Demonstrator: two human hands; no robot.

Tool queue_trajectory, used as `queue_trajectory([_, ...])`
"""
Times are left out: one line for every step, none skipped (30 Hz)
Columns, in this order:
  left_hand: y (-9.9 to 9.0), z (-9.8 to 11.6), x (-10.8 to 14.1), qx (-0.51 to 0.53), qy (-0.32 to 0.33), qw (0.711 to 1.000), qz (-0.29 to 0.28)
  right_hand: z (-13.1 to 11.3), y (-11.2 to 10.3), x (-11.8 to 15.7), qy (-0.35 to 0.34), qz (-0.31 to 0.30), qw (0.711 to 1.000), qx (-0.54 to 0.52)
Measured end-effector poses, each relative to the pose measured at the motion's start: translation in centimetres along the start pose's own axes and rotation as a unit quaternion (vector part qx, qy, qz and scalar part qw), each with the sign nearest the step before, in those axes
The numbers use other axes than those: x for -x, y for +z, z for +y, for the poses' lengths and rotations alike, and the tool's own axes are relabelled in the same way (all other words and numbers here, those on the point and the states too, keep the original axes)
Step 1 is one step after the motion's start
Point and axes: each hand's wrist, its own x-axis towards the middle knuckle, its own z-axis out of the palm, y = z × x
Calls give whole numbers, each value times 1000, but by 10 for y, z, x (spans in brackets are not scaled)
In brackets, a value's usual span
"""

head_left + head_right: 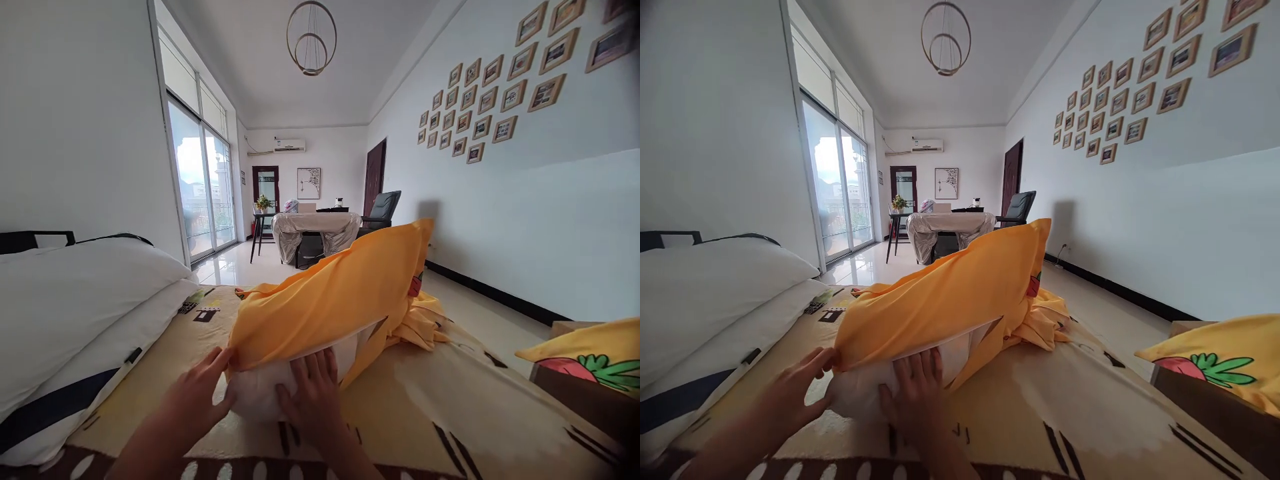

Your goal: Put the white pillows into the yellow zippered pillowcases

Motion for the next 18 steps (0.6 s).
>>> queue_trajectory([1,-7,1,4,-26,999,-26,0,0,0,1,5,1000,-6])
queue_trajectory([2,-10,-1,15,-44,998,-51,0,0,0,3,9,1000,-14])
queue_trajectory([3,-11,-3,29,-54,996,-69,-1,-1,-1,5,12,1000,-22])
queue_trajectory([4,-9,-7,43,-58,994,-77,-1,-3,-2,10,12,999,-31])
queue_trajectory([4,-6,-11,52,-57,994,-74,-1,-5,-4,16,10,999,-39])
queue_trajectory([4,-3,-15,59,-51,995,-60,-1,-7,-5,23,8,999,-47])
queue_trajectory([4,0,-19,64,-40,996,-42,-1,-9,-7,28,7,998,-54])
queue_trajectory([4,3,-22,69,-30,997,-24,-1,-10,-8,32,8,998,-57])
queue_trajectory([4,4,-24,75,-25,997,-6,-1,-11,-9,32,7,998,-56])
queue_trajectory([5,3,-26,83,-26,996,12,-2,-12,-8,28,5,998,-51])
queue_trajectory([7,2,-28,95,-33,994,29,-3,-12,-7,22,2,999,-42])
queue_trajectory([10,0,-30,113,-45,992,42,-5,-12,-6,14,-2,999,-30])
queue_trajectory([14,-1,-32,135,-60,987,55,-7,-12,-4,3,-5,1000,-20])
queue_trajectory([19,-1,-34,160,-77,981,72,-10,-12,-2,-11,-6,1000,-14])
queue_trajectory([24,-1,-35,184,-92,974,94,-13,-12,0,-27,-5,1000,-12])
queue_trajectory([30,2,-37,199,-105,966,124,-16,-13,2,-46,-6,999,-14])
queue_trajectory([36,6,-37,201,-115,959,166,-19,-14,2,-68,-10,998,-15])
queue_trajectory([42,11,-37,190,-121,951,214,-21,-15,3,-87,-17,996,-16])
